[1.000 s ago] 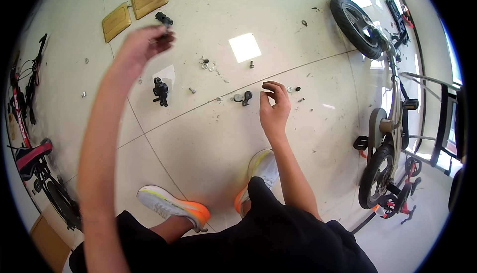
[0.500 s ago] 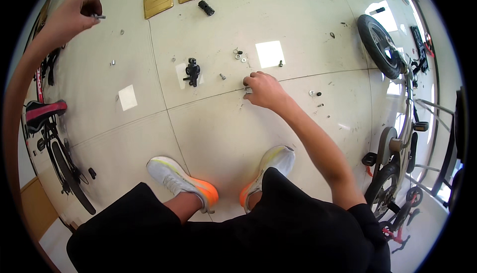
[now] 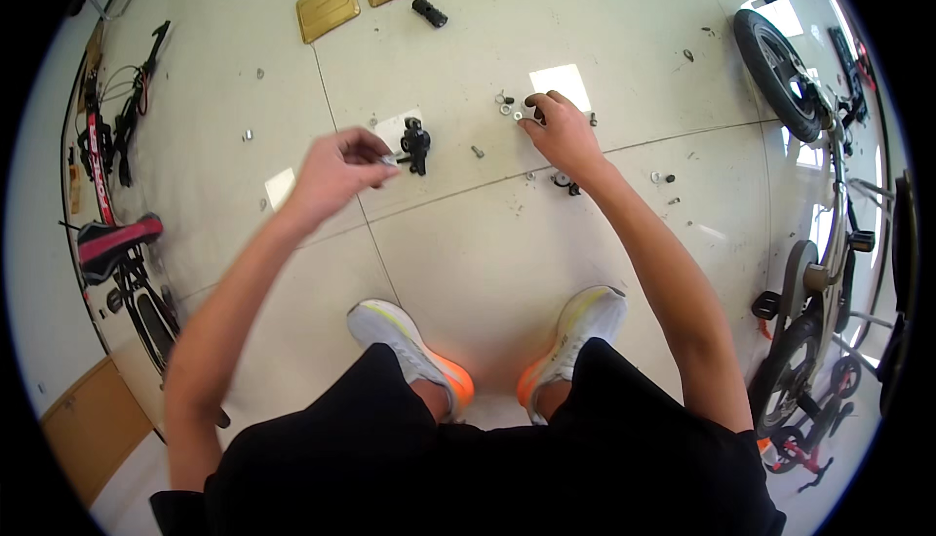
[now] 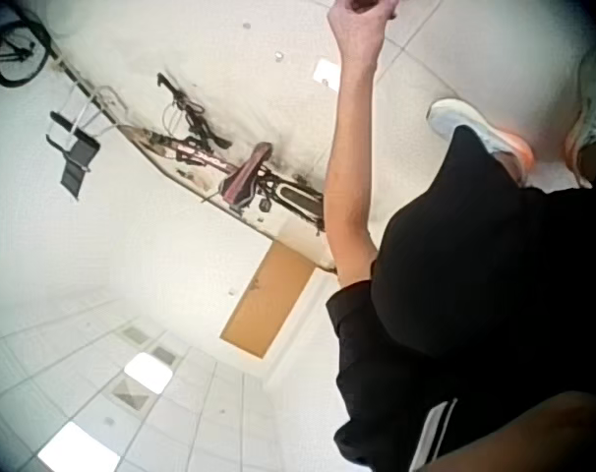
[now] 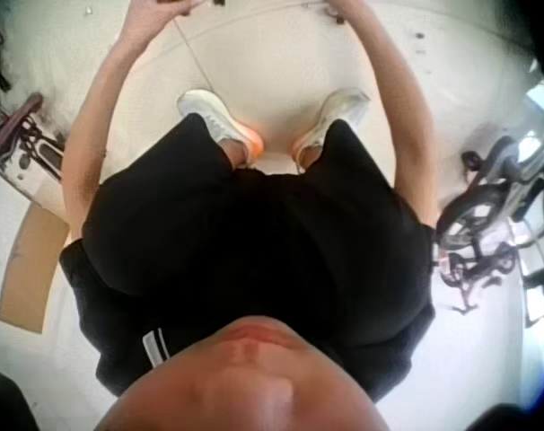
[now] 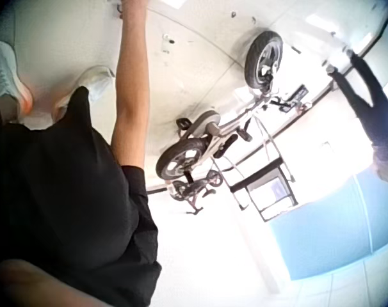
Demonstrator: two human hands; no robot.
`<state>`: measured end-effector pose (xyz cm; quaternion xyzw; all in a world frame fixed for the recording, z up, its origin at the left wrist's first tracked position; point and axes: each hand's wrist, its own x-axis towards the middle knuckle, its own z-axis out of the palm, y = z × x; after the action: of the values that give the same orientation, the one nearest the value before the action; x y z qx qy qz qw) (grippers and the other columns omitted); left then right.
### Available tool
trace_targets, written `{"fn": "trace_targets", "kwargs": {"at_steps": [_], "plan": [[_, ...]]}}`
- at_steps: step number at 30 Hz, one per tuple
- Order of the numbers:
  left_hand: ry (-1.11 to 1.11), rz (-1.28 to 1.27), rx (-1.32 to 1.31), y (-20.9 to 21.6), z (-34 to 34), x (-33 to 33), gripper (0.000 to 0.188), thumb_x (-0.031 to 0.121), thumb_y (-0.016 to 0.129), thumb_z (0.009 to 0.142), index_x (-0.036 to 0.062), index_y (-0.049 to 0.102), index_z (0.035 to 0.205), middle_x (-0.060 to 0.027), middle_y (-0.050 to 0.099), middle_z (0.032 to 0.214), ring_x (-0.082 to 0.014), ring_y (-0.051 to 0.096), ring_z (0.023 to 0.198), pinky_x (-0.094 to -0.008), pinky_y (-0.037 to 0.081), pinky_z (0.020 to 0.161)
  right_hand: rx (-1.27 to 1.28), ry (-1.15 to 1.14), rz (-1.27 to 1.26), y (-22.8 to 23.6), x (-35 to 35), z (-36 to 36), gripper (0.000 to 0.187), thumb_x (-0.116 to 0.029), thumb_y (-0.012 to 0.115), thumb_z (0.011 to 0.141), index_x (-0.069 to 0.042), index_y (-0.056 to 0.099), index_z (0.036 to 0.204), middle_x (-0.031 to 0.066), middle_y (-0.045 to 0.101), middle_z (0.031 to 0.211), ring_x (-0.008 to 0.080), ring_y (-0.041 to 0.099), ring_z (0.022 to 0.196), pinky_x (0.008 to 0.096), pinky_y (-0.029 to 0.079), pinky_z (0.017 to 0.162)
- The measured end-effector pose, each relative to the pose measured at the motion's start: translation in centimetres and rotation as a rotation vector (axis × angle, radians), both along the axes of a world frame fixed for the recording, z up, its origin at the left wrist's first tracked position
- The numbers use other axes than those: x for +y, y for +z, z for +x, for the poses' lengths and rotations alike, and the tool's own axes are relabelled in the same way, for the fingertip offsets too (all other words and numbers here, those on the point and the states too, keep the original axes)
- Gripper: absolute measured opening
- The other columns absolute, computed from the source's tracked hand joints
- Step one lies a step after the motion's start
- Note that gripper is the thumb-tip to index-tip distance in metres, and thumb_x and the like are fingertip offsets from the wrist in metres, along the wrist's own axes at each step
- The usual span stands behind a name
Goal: The person assembles a bicycle by attaching the handlebars, tightening bolts, and adjusting components. They use a cordless drill and various hand tools to secure parts and ensure proper alignment.
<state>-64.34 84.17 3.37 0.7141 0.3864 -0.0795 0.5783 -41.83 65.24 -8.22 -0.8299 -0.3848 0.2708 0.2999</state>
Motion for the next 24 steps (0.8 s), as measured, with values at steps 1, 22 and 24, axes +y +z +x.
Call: {"fn": "trace_targets", "kwargs": {"at_steps": [1, 22, 24], "plan": [[0.093, -0.051, 0.012, -1.6, -0.8, -0.8, 0.021, 0.004, 0.071, 0.078, -0.0041, 0.059, 0.094, -0.0079, 0.062, 0.084, -0.0130, 0.062, 0.072, -0.0267, 0.053, 0.068, -0.027, -0.002, 0.022, -0.4, 0.8, -0.4, 0.023, -0.013, 0.062, 0.084, 0.001, 0.063, 0.102, 0.0144, 0.058, 0.102, 0.0293, 0.056, 0.100, 0.0388, 0.048, 0.083], [0.870, -0.309, -0.267, -10.6, -0.1, -1.6, 0.025, 0.011, 0.061, 0.091, -0.0083, 0.055, 0.104, -0.0145, 0.061, 0.099, -0.0211, 0.062, 0.098, -0.0306, 0.052, 0.091, 0.909, -0.174, 0.039, 1.1, 6.1, -9.4, 0.048, 0.003, 0.054, 0.083, 0.006, 0.039, 0.129, 0.0127, 0.062, 0.086, 0.0187, 0.066, 0.075, 0.0291, 0.055, 0.067], [0.933, -0.367, -0.251, -9.8, 0.7, -3.3, 0.024, 0.012, 0.061, 0.091, -0.0079, 0.055, 0.104, -0.0146, 0.061, 0.099, -0.0214, 0.062, 0.098, -0.0312, 0.053, 0.091, 1.002, -0.197, 0.047, 0.8, 6.1, -9.5, 0.046, 0.004, 0.053, 0.084, 0.009, 0.040, 0.128, 0.0136, 0.061, 0.085, 0.0194, 0.066, 0.075, 0.0300, 0.056, 0.067]]}}
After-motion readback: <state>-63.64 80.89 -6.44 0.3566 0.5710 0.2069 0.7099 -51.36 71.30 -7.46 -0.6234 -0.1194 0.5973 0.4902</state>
